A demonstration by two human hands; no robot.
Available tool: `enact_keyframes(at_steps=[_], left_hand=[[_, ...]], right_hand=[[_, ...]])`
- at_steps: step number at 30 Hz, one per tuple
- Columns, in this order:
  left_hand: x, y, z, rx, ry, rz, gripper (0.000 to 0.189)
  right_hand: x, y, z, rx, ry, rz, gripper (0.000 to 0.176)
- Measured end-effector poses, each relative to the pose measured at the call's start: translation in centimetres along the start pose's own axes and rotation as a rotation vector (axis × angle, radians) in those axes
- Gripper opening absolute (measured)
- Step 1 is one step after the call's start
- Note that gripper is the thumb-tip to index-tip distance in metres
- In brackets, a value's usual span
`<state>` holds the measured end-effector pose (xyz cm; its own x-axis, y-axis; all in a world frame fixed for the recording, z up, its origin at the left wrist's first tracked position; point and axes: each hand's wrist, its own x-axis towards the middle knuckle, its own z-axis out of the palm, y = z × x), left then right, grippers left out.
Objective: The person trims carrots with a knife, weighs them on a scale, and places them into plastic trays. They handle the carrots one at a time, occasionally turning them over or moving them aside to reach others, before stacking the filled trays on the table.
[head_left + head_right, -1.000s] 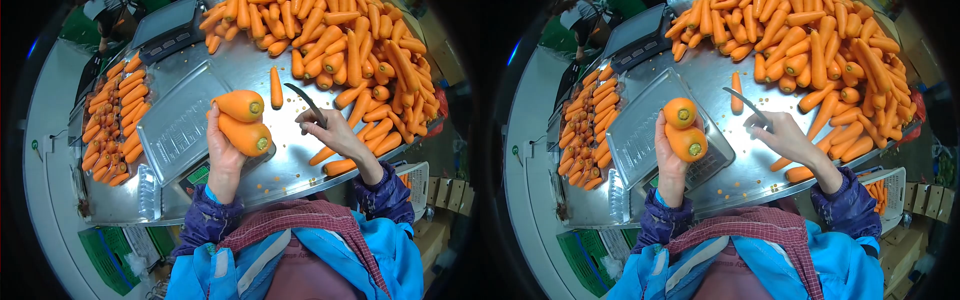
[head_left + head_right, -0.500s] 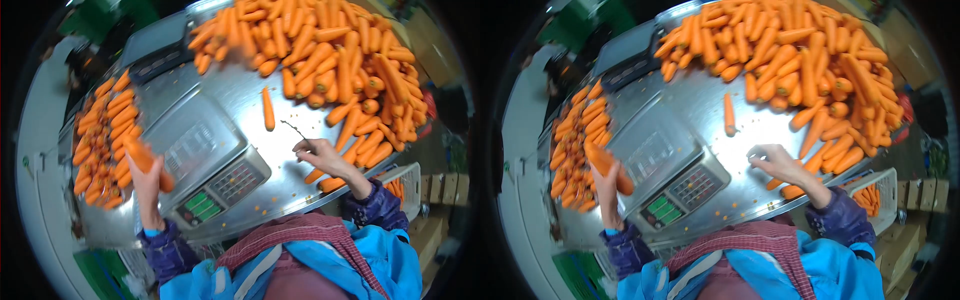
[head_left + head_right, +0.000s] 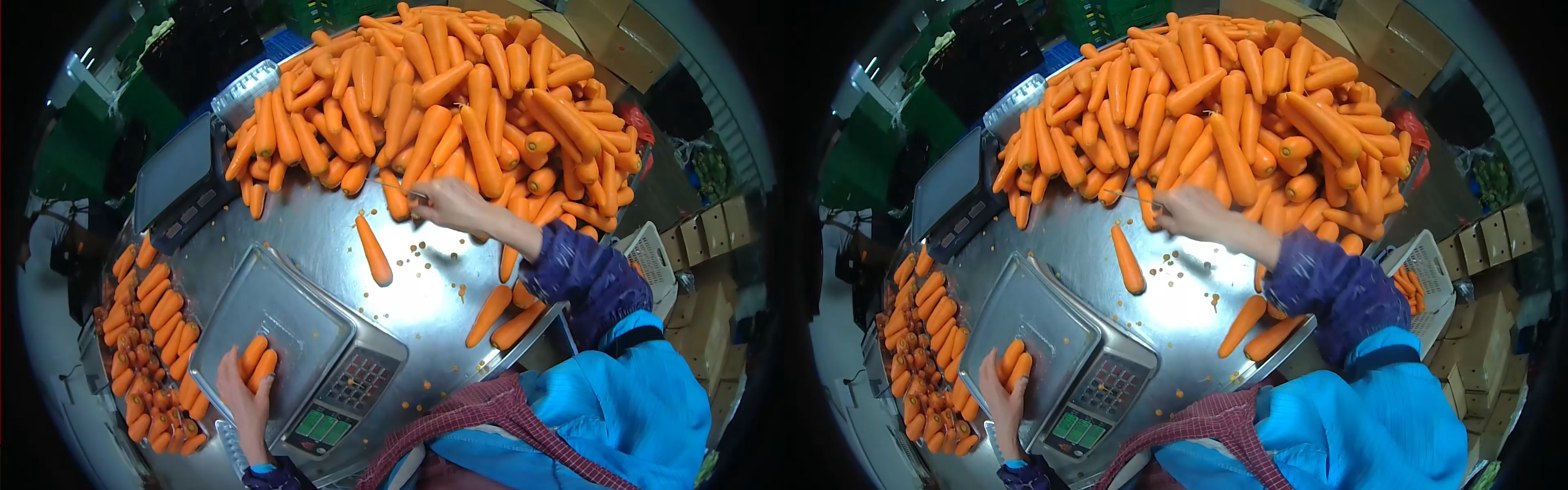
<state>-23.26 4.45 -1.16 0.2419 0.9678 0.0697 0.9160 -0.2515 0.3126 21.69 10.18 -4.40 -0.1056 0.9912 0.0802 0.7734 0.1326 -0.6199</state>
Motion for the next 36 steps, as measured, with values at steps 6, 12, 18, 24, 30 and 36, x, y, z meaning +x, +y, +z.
enact_keyframes(at_steps=[6,12,18,24,30,36], left_hand=[[0.4,1.4,0.3,-0.163,0.140,-0.046,0.052],[0.0,2.1,-0.6,-0.240,0.258,-0.024,0.040],[1.5,5.7,-0.1,-0.686,0.292,-0.203,0.030],[5.5,13.1,2.6,-1.446,-0.181,-0.252,0.041],[4.4,19.2,3.9,-1.935,-0.726,-0.207,0.048],[2.4,19.4,3.6,-1.872,-0.740,-0.168,0.047]], right_hand=[[9.6,4.8,1.1,-0.751,0.192,-0.301,0.010],[12.1,4.3,-0.6,-0.884,-0.007,-0.247,0.011],[10.1,-0.9,-7.3,-0.045,0.632,-0.212,0.027],[5.0,-7.6,-6.0,0.706,0.143,0.266,0.041],[1.7,-9.6,-2.1,0.858,-0.060,0.337,0.036],[-1.8,-9.3,-2.1,1.005,-0.102,0.360,0.037]])
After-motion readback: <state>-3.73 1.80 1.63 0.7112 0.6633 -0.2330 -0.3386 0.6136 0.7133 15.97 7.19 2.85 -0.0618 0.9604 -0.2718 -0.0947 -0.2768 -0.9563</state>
